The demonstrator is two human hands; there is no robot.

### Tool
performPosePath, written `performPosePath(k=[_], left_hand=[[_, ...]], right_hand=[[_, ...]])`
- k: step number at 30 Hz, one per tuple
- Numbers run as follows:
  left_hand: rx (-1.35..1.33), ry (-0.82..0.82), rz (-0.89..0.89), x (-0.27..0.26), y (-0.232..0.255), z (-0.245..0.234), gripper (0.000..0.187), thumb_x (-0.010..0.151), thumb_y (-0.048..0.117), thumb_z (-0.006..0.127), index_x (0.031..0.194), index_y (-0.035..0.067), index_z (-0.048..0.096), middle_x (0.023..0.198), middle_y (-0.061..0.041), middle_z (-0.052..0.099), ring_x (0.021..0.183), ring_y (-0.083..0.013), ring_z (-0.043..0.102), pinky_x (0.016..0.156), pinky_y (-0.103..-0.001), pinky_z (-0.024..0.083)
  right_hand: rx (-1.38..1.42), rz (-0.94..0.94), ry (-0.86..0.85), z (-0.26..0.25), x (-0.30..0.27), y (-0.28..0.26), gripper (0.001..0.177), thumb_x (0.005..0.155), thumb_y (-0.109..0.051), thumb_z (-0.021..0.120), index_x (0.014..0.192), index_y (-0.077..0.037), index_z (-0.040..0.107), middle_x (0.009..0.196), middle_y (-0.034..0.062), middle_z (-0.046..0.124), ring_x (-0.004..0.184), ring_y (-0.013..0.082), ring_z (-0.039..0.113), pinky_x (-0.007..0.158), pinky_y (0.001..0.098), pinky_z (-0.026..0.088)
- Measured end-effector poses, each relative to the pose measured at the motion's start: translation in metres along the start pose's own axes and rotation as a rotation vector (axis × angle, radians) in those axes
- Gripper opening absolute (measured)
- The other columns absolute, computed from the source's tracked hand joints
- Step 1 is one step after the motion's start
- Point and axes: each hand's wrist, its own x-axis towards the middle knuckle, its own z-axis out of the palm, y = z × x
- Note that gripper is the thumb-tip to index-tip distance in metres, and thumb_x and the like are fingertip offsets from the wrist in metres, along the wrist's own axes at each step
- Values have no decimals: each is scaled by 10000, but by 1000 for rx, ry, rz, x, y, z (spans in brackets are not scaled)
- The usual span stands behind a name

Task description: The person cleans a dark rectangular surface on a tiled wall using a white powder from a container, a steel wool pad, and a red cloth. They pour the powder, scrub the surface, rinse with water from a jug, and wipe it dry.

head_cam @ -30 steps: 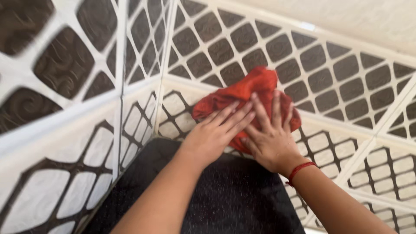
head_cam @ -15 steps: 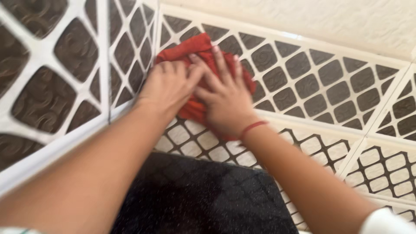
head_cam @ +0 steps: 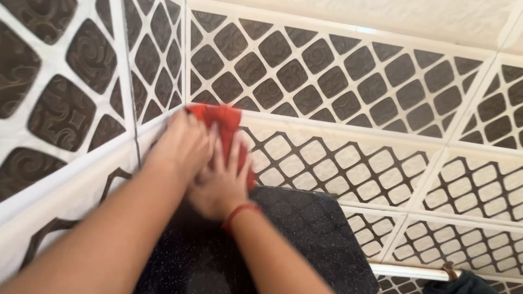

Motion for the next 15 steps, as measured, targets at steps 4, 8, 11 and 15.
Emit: performPosePath(k=[4,8,11,15], left_hand=[[88,-78,25,-19,11,-15,274,951,380,606,1051,162,738,866,5,685,776,-221,634,564,-424,380],[-33,-289,72,-31,16,-28,287,948,471,640,954,220,781,752,85,602,713,-151,579,563,-377,302],[-6,-324,54,-40,23,-44,244,946,429,668,943,207,770,729,98,592,669,-143,570,504,-370,271],[236,-531,163,-75,39,-61,297,841,343,768,999,92,752,737,71,596,615,-150,541,405,-359,293]], right_hand=[[116,-46,-148,16,-10,-2,820,925,-617,303,1631,-247,110,1711,78,-170,1527,428,-291,1178,682,-66],[182,-112,-251,26,-21,7,811,954,-615,283,1620,-164,184,1715,128,3,1580,314,-98,1227,604,-26],[317,-142,-224,22,-32,13,769,933,-566,358,1565,-129,325,1678,120,235,1578,291,131,1234,581,42],[345,-445,-100,21,-65,13,709,929,-447,506,1521,-62,442,1639,170,407,1599,322,279,1300,521,107]])
